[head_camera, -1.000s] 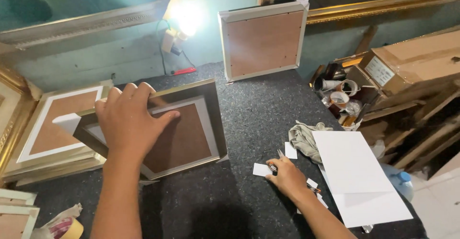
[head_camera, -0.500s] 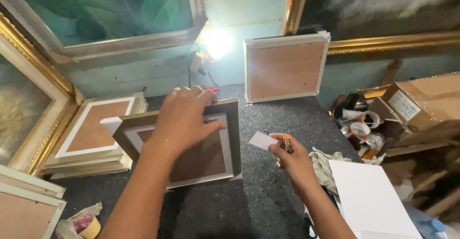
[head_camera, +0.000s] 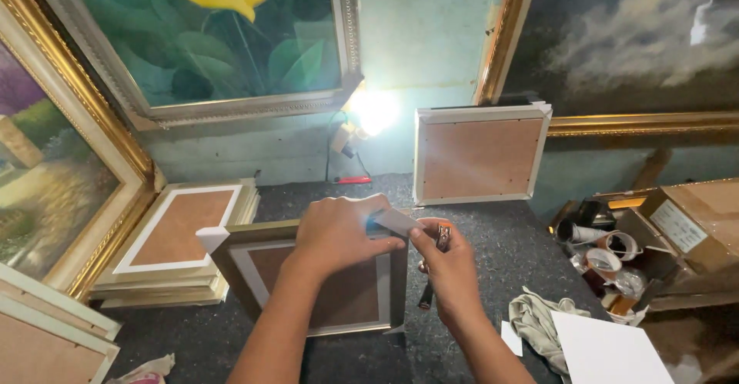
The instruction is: Applying corner protectors to a picture frame and cleaning the glass surface with a cloth.
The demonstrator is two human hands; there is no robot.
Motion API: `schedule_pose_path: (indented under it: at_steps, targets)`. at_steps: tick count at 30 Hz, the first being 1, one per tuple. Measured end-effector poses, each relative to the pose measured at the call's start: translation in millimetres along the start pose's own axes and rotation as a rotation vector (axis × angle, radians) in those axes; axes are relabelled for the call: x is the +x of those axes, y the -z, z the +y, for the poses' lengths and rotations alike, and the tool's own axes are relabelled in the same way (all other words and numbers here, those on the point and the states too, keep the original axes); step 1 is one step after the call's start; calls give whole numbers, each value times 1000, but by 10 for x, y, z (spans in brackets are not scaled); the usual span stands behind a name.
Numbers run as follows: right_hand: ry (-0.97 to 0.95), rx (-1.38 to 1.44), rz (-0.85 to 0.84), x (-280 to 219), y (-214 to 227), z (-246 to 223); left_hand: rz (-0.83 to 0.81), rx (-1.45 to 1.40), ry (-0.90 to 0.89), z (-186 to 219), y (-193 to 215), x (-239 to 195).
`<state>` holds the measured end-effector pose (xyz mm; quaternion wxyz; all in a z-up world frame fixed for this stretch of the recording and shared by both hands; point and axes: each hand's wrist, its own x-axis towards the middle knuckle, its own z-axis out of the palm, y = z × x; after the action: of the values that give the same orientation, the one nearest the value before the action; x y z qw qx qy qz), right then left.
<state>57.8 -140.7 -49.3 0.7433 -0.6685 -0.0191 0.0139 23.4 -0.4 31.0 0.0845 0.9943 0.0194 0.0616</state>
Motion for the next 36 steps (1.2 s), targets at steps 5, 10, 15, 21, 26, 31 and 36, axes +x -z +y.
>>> schedule_pose_path:
  at_steps: [5,10,15,21,26,31,36]
  targets:
    - [19,38,36,-14,-59,5,17,-25,24,15,-5,-16]
    - [14,57,63,7,-78,32,0,-11,27,-2,-27,33]
    - [13,55,94,-57,-114,-82,26,20,9,-21,-65,66]
    - [225,-72,115,-116,-76,-239,88,-137,-32,23,73,-26]
    - [203,-120,56,85,-84,-186,96,-137,-20,27,52,3]
    - [-39,258,-15,70,-107,-309,90,-137,-28,33,85,-41]
    - [-120,421,61,126,-28,-266,92,-166,-17,72,116,-66]
